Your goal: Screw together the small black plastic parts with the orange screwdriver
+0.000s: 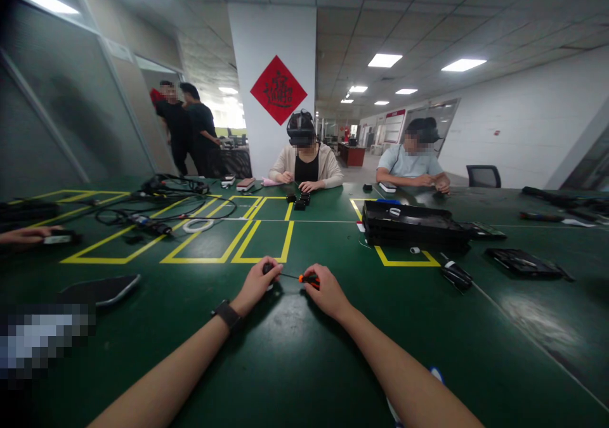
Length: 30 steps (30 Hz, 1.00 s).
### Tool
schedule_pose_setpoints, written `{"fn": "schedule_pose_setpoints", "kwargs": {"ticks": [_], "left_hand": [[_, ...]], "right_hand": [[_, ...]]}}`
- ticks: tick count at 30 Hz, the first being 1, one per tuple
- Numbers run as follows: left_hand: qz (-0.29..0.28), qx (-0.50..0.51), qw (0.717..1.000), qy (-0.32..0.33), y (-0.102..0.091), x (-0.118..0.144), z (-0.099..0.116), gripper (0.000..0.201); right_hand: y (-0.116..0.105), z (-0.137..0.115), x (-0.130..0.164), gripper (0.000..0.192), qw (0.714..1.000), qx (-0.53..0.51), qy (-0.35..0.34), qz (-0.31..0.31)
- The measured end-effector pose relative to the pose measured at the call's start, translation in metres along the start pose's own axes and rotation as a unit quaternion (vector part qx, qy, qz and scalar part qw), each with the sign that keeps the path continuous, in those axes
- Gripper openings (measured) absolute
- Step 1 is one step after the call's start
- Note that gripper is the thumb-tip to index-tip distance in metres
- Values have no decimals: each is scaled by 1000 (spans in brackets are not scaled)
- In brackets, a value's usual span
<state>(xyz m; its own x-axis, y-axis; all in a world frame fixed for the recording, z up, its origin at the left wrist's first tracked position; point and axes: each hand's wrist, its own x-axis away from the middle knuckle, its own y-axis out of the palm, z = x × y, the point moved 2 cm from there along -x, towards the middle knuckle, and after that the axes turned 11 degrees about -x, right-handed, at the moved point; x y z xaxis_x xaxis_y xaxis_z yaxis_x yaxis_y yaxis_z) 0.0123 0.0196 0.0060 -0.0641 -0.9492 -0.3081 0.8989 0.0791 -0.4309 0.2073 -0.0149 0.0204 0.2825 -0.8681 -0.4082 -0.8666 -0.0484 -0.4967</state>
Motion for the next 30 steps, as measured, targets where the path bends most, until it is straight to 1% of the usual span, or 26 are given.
{"fn": "schedule_pose_setpoints", "kwargs": {"ticks": [3,6,9,12,16,18,20,23,27,30], "left_hand": [[-2,6,1000,-8,0,1,1,26],[1,11,1000,-9,0,1,1,25],[9,10,1000,-3,0,0,1,23],[18,2,1000,-6,-1,0,1,24],[21,-12,1000,1,-1,0,2,24],[18,-9,1000,5,-1,0,3,24],[15,-3,1000,-1,-1,1,3,24],[14,9,1000,-16,-1,1,4,25],[11,25,999,-30,-2,2,5,26],[20,28,999,-40,-2,2,5,28]], "right_hand": [[1,3,-2,20,1000,9,14,9],[2,4,-3,27,1000,18,1,-2],[2,1,-3,21,999,16,-23,-15],[1,-1,0,11,999,14,-26,-15],[2,-1,2,19,1000,8,-12,-15],[2,0,1,17,1000,14,-7,-10],[2,2,0,17,1000,25,-6,-6],[3,2,-2,25,999,34,-12,-14],[2,-1,-1,18,999,28,-27,-23],[1,-4,1,11,999,21,-21,-17]]}}
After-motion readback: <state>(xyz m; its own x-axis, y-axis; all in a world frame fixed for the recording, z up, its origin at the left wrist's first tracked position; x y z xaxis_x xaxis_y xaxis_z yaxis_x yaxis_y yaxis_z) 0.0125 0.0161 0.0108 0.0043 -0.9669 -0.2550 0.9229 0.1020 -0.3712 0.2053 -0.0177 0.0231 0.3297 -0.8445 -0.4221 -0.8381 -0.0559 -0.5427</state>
